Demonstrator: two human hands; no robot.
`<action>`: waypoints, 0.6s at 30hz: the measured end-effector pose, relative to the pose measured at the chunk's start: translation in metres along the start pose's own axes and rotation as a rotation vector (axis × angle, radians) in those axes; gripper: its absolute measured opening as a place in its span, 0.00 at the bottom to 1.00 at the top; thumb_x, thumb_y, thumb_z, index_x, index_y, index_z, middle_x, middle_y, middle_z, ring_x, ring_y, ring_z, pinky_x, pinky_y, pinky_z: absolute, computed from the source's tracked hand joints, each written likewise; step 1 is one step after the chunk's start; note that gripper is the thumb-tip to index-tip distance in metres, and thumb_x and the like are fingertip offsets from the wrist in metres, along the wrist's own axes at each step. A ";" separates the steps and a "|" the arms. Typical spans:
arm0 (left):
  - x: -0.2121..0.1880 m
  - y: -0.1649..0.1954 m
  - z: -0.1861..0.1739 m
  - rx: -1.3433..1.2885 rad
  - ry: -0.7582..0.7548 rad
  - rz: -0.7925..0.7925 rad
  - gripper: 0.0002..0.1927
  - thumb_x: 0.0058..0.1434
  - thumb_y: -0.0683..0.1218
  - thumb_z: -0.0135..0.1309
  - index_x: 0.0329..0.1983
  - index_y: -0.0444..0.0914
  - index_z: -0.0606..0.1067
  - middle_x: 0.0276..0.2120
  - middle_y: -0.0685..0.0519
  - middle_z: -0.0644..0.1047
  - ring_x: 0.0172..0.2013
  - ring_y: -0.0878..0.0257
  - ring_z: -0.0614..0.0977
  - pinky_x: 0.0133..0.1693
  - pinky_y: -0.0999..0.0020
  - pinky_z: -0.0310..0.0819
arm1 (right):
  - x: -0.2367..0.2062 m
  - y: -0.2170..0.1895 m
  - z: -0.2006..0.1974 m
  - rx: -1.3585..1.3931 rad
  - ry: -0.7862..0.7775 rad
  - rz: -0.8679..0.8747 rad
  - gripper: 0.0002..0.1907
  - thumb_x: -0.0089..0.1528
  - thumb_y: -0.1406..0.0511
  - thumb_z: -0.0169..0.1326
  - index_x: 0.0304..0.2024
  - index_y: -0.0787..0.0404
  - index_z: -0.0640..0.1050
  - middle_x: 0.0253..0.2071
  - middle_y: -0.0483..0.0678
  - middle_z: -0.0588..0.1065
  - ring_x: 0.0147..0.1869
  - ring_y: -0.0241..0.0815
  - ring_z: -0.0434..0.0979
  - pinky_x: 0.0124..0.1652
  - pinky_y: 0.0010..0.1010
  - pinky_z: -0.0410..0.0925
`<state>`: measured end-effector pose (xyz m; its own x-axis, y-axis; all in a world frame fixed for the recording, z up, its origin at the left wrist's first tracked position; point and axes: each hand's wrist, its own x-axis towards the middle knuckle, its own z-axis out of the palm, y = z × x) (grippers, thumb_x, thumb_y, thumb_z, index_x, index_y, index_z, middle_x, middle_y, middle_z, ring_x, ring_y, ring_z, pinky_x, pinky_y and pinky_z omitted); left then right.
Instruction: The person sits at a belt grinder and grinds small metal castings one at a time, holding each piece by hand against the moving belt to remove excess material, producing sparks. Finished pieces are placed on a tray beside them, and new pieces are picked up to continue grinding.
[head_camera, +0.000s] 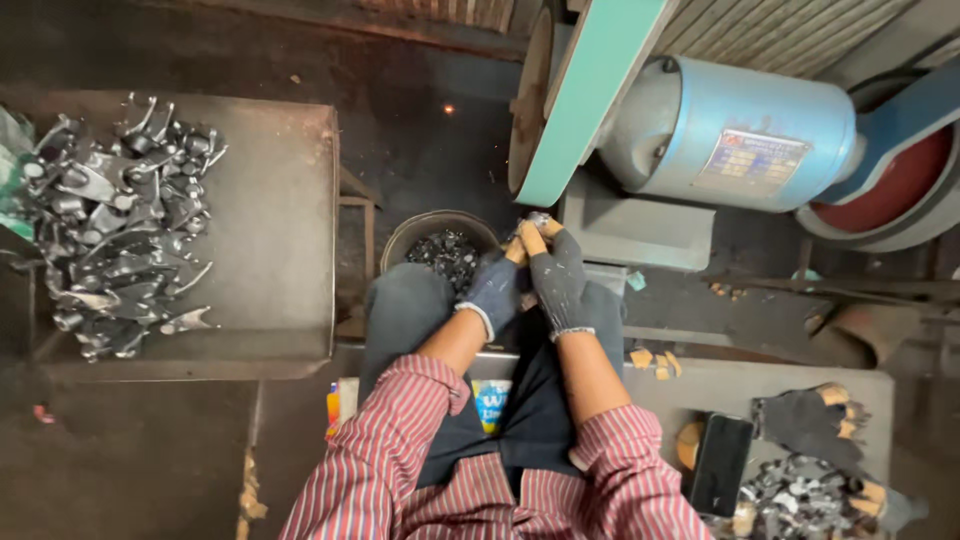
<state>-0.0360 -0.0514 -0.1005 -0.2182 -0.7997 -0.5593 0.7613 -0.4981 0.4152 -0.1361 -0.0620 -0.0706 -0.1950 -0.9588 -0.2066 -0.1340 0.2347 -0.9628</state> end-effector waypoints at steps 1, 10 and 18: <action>0.002 -0.007 0.001 -0.237 -0.028 -0.133 0.20 0.66 0.55 0.51 0.57 0.43 0.73 0.44 0.54 0.79 0.41 0.60 0.81 0.40 0.62 0.79 | 0.003 -0.001 0.002 -0.007 -0.028 0.015 0.16 0.67 0.60 0.57 0.45 0.69 0.80 0.37 0.49 0.80 0.40 0.36 0.78 0.41 0.28 0.71; 0.011 0.031 -0.006 0.883 0.101 0.693 0.11 0.69 0.46 0.52 0.47 0.36 0.79 0.36 0.49 0.83 0.37 0.59 0.83 0.41 0.64 0.76 | 0.023 0.007 0.015 0.251 -0.108 0.090 0.15 0.66 0.62 0.59 0.46 0.70 0.79 0.39 0.48 0.79 0.40 0.35 0.76 0.41 0.26 0.70; 0.033 0.014 -0.001 0.969 0.197 0.915 0.09 0.64 0.45 0.57 0.41 0.34 0.78 0.33 0.43 0.81 0.34 0.52 0.83 0.38 0.61 0.76 | 0.025 -0.003 0.006 0.433 -0.124 0.244 0.14 0.67 0.62 0.56 0.46 0.68 0.79 0.40 0.47 0.80 0.40 0.35 0.78 0.41 0.26 0.73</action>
<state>-0.0317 -0.0844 -0.1133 0.2855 -0.9494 0.1305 -0.1676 0.0846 0.9822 -0.1351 -0.0878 -0.0743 -0.0499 -0.9025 -0.4279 0.3213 0.3911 -0.8624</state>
